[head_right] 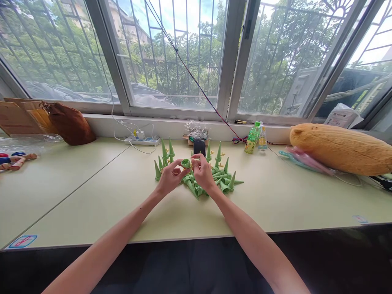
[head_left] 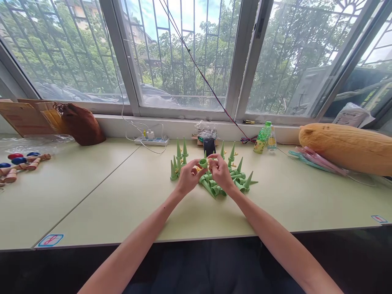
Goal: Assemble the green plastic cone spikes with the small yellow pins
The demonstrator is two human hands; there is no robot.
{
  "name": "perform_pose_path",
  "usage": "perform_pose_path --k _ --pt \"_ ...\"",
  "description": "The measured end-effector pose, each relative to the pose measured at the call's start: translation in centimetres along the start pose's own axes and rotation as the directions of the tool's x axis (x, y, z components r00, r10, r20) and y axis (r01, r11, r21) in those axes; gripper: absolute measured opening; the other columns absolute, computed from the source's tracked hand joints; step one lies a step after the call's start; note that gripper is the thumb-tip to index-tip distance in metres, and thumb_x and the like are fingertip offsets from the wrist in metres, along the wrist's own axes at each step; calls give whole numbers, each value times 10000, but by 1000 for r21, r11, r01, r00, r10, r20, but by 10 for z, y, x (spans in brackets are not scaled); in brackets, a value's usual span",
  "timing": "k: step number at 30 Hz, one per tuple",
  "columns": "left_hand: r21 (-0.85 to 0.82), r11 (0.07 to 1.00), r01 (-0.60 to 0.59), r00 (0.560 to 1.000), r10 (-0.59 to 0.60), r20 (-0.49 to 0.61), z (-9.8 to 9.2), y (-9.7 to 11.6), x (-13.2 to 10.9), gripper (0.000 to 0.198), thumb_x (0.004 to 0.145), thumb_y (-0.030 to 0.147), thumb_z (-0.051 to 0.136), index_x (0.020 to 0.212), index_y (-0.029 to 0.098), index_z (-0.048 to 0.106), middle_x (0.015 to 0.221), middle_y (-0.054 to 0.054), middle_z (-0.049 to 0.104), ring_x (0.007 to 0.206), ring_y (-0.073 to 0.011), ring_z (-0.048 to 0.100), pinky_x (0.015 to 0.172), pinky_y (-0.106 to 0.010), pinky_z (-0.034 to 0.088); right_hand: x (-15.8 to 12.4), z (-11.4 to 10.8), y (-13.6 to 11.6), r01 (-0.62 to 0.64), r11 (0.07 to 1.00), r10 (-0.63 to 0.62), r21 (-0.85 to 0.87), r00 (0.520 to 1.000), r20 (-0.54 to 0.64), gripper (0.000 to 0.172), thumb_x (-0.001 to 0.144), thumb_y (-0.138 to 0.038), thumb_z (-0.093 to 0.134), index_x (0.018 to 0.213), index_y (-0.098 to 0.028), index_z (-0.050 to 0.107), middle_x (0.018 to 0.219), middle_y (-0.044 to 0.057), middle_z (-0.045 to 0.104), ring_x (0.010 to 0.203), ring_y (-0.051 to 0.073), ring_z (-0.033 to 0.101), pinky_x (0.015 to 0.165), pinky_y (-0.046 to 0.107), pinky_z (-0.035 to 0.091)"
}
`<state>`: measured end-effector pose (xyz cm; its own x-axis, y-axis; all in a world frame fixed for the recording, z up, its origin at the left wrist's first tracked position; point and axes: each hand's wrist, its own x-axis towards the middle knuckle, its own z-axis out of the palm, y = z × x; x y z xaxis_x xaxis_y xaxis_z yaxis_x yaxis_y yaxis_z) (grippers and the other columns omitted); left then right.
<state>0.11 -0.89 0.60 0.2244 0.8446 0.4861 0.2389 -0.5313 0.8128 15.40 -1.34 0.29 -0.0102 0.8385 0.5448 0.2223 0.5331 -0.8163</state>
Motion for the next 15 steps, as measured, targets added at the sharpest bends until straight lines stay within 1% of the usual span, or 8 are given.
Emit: perform_pose_path --k 2,4,6,7,9,11,13,15 --pt "-8 1000 27 1000 -27 4 0 0 1 406 727 477 710 997 183 636 845 -29 607 488 -56 403 455 -203 346 0 0 0 12 1000 -13 -23 999 -40 282 956 -463 408 1037 -210 503 597 -46 457 458 95 357 444 215 286" --pt "-46 996 70 997 -69 35 0 -1 2 401 738 532 681 886 162 637 787 -29 605 483 -64 440 438 -204 340 -1 -1 -1 27 999 -30 -43 997 -73 289 964 -463 391 1038 -207 503 595 -48 450 469 96 352 455 215 282" --pt "-137 976 170 982 -157 106 0 -1 3 483 768 624 598 776 142 634 707 -35 592 449 -76 453 400 -214 315 -1 -1 -1 50 997 -55 -65 995 -85 285 970 -451 379 1041 -204 502 596 -50 445 480 96 352 471 216 288" --pt "-194 951 241 964 -212 159 0 -1 3 543 782 668 544 743 134 634 672 -41 586 429 -82 454 383 -221 303 -1 -2 -1 66 995 -72 -78 994 -81 278 973 -440 378 1042 -201 501 600 -50 445 490 98 361 484 216 299" --pt "-299 874 383 911 -303 279 -1 -1 4 642 801 725 453 715 118 645 639 -61 588 415 -96 462 365 -230 294 -1 -2 -2 102 990 -107 -100 993 -42 260 974 -416 382 1048 -197 500 617 -47 453 515 101 381 517 218 328" --pt "-365 795 485 858 -353 373 -3 0 5 697 812 744 403 706 104 658 643 -85 600 436 -109 480 366 -230 301 -2 -2 -2 137 984 -135 -114 991 24 247 975 -395 384 1055 -192 501 632 -45 459 533 102 391 545 221 349" --pt "-399 748 531 833 -374 408 -4 1 5 708 814 741 402 709 93 667 652 -93 604 444 -106 474 366 -226 297 -2 -2 -2 158 980 -149 -122 986 76 241 975 -380 383 1059 -189 504 634 -46 463 532 100 388 554 224 352" --pt "-414 731 542 828 -382 410 -5 2 5 689 808 727 437 714 86 671 652 -92 601 442 -101 466 365 -223 296 -2 -2 -2 164 978 -153 -129 984 88 238 974 -369 383 1063 -186 506 629 -46 468 533 102 394 557 226 350"
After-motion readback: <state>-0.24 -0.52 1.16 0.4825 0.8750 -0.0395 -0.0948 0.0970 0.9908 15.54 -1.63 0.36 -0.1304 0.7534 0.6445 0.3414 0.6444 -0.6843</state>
